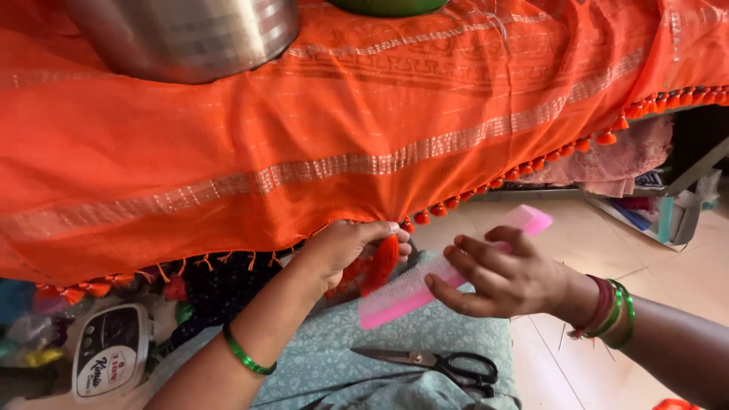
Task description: Making orange tassels on the edge of an orange fabric using thread and a comb.
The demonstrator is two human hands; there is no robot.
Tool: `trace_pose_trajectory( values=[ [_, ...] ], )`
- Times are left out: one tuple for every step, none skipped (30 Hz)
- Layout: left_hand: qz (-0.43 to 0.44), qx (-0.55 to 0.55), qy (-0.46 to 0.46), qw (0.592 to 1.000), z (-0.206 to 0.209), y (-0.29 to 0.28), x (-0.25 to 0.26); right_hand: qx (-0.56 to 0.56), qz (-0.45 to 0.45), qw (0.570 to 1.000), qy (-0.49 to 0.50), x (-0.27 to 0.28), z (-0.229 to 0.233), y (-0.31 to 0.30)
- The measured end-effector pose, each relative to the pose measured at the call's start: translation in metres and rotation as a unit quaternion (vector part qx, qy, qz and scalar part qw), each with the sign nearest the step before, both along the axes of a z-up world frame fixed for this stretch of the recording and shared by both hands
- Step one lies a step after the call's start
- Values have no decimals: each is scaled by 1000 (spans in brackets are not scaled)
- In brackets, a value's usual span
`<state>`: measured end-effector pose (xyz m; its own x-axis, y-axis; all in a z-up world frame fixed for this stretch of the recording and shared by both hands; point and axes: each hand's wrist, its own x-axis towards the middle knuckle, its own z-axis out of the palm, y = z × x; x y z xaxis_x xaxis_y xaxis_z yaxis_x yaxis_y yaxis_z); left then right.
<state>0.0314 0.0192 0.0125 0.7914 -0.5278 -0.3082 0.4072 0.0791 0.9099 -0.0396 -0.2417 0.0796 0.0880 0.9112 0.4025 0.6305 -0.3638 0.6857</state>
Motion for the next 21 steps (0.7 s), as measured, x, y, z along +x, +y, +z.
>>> trace_pose_trajectory(
  values=[
    [-1, 6, 15, 1000, -1, 0, 2, 11, -10, 1000, -19, 1, 7, 4],
    [-4, 15, 31, 999, -2, 1, 3, 24, -22, 999, -36, -1, 12, 7],
    [-6, 16, 34, 999, -6, 0, 2, 25, -25, 999, -34, 0, 3, 5],
    [-6, 35, 19, 999, -7, -3, 4, 30, -47, 998, -25, 4, -2, 3],
    [-6, 54, 5, 999, -7, -4, 7, 34, -70, 997, -17, 8, -7, 1],
    [-5, 54, 3, 999, -12, -4, 6, 34, -69, 997, -19, 4, -12, 0],
    [-1, 45, -19, 999, -17, -4, 5, 26, -64, 998, 6, 0, -16, -1],
    [4, 33, -41, 999, -21, -5, 6, 15, -58, 998, 29, -3, -19, -3],
    [6, 30, -45, 999, -9, -6, 7, 13, -56, 998, 25, -3, -12, -2],
    [8, 28, -21, 999, -1, -6, 2, 2, -42, 998, 47, -9, -9, -1],
    [9, 26, 2, 1000, 7, -5, -2, -8, -27, 997, 69, -14, -6, 1],
    [12, 26, 10, 1000, 4, -6, -2, -9, -24, 997, 77, -20, -9, -1],
    [8, 27, 24, 999, 2, -7, -1, -6, 18, 997, 76, -26, -13, -3],
    [6, 28, 34, 999, 1, -6, 2, -2, 63, 995, 73, -28, -15, -5],
    [11, 27, 40, 999, -2, -6, 8, -2, 69, 995, 78, -31, -16, -13],
    [1, 6, 26, 1000, -8, -5, 9, 10, 93, 995, 31, -38, -19, -20],
    [-9, -16, 12, 1000, -14, -4, 11, 23, 117, 993, -16, -45, -23, -28],
    [-6, -16, 21, 1000, -15, -4, 14, 24, 120, 992, -6, -45, -20, -31],
    [-14, -33, 19, 999, -15, -3, 16, 15, 109, 994, -4, -45, -16, -34],
    [-23, -49, 16, 998, -14, -2, 19, 7, 96, 995, -4, -46, -13, -37],
    [-21, -48, 23, 998, -12, 0, 13, 9, 98, 995, 4, -46, -9, -26]
  ],
)
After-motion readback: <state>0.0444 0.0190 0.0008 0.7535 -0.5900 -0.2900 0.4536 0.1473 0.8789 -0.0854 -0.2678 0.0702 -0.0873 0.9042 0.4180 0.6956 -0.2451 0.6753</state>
